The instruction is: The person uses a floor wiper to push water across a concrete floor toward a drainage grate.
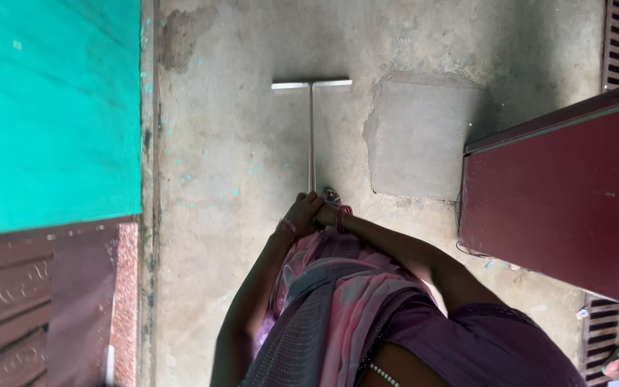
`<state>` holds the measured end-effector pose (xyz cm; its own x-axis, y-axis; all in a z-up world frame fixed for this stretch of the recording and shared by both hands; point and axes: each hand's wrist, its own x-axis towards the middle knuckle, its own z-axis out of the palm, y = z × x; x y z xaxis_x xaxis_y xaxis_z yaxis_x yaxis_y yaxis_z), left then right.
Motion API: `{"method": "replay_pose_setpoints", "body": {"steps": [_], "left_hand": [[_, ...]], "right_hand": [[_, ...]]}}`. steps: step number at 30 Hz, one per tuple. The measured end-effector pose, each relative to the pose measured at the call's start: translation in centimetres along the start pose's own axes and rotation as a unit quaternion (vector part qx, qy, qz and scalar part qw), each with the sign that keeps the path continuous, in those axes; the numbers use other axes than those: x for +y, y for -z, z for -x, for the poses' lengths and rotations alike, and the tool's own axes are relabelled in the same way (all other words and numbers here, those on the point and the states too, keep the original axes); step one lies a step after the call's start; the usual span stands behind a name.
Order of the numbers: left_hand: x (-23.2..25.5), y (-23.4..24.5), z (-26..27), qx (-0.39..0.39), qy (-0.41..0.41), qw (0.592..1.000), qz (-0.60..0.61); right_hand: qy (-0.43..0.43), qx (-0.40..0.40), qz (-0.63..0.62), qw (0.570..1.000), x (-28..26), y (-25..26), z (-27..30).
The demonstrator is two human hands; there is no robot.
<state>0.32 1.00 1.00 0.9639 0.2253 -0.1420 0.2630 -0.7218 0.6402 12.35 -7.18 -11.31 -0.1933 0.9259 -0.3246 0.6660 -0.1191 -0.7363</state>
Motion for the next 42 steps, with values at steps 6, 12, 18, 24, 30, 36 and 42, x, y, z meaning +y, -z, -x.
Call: {"method": "replay_pose_setpoints", "body": {"steps": [6,12,18,24,30,36,42], "left_hand": [[-2.2,0.3,-3.6,0.036,-0.032,0.995,0.082],[-8.4,1.2,-13.5,0.037,0.031,0.998,0.026],[-3.4,5.8,-17.4,-0.034,-0.054,0.998,0.006],[-3.3,5.8,-19.7,-0.148,-0.140,0.979,-0.002],[-10.4,8.1,-29.8,-0.175,-0.118,0.970,-0.117],[-6.8,16.4,-29.1,-0.266,-0.098,0.956,-0.071],[-15.5,13.7,-32.8,-0.264,-0.158,0.944,-0.118]], "right_hand": [[0.113,0.063,-0.109,0.985,2.8,2.0,-2.5],[-0.147,-0.057,-0.025,0.987,5.0,10.9,-8.3],[-0.151,0.067,-0.018,0.986,5.4,13.9,-3.1],[-0.109,0.158,0.185,0.964,5.2,13.6,-0.6],[-0.227,0.079,0.127,0.962,8.1,22.0,-11.7],[-0.187,0.143,0.106,0.966,5.9,21.6,-10.5],[-0.208,0.140,0.081,0.965,9.3,21.3,-17.8]]}}
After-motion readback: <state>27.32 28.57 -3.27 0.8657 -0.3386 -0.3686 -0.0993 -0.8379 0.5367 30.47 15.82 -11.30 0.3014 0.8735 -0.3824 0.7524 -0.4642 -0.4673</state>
